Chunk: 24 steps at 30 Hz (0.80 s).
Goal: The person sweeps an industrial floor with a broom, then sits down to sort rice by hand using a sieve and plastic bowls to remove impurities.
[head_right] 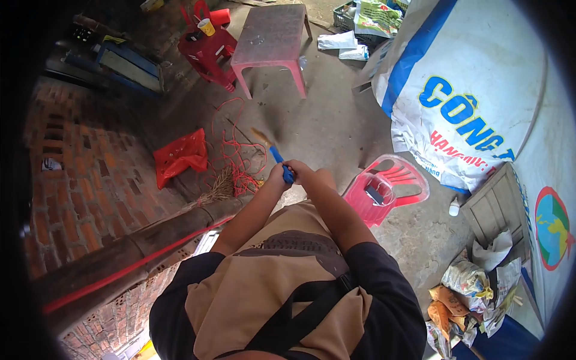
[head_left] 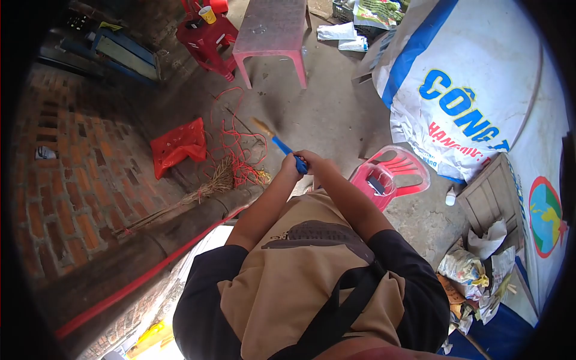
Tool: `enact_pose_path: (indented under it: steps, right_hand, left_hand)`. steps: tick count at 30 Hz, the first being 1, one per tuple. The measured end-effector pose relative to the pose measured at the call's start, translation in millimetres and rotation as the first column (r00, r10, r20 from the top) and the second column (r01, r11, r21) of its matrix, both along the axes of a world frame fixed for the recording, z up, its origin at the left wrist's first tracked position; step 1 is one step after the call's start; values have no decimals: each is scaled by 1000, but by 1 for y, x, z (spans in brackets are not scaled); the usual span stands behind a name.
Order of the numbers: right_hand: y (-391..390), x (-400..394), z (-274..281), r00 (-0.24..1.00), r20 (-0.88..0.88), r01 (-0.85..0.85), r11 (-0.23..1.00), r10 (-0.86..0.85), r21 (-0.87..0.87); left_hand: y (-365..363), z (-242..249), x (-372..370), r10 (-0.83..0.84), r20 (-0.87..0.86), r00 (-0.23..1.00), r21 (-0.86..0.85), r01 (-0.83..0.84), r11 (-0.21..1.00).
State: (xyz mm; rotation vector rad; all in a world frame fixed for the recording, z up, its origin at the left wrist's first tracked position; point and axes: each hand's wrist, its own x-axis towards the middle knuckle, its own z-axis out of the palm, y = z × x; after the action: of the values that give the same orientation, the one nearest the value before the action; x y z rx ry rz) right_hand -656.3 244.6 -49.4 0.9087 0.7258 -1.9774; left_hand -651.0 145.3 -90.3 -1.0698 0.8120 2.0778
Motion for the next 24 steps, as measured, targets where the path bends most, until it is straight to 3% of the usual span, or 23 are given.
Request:
enact_pose_path:
  steps: [2, 3, 5, 6, 8, 10, 13, 14, 18, 20, 23, 24]
  right_hand:
    - [2, -26, 4, 999, 27, -34, 997, 36, -76]
    - [6, -44, 1, 1000, 17, 10, 1000, -10, -14]
    - [18, -66, -7, 996, -5, 86, 988, -86, 127]
    - [25, -70, -12, 992, -19, 122, 973, -121, 196]
    - [62, -94, -25, 979, -57, 205, 927, -197, 313]
    - [87, -120, -36, 957, -96, 287, 863, -272, 416]
    - [113, -160, -43, 916, -177, 395, 732, -360, 555]
    - [124, -176, -42, 908, -174, 415, 759, -381, 502]
    - [166, -246, 20, 919, -15, 351, 802, -394, 484]
    - [183, -281, 24, 879, 281, 254, 876, -386, 410]
    - [199, -313, -20, 933, 212, 225, 933, -289, 280]
    - [186, -324, -32, 897, 59, 383, 838, -438, 388]
  left_hand:
    - [17, -66, -22, 196, 47, 979, -44, -194, 980]
    - [25, -58, -36, 199, 44, 979, -43, -197, 979]
    - [53, -16, -63, 4, 138, 990, -334, 42, 941]
    - [64, -1, -79, 14, 140, 990, -325, 32, 945]
    - [78, 19, -117, -180, 147, 973, -10, 183, 983]
    - [86, 29, -154, -326, 196, 925, 362, 241, 901]
    - [118, 33, -200, -386, 177, 905, 435, 280, 856]
    - [123, 31, -216, -421, 183, 888, 610, 233, 757]
    - [143, 60, -267, -412, 163, 896, 672, 205, 712]
    - [148, 76, -289, -419, 187, 889, 676, 193, 711]
    - [142, 93, -322, -412, 158, 897, 685, 200, 700]
    - [139, 111, -335, -410, 57, 910, 591, 300, 748]
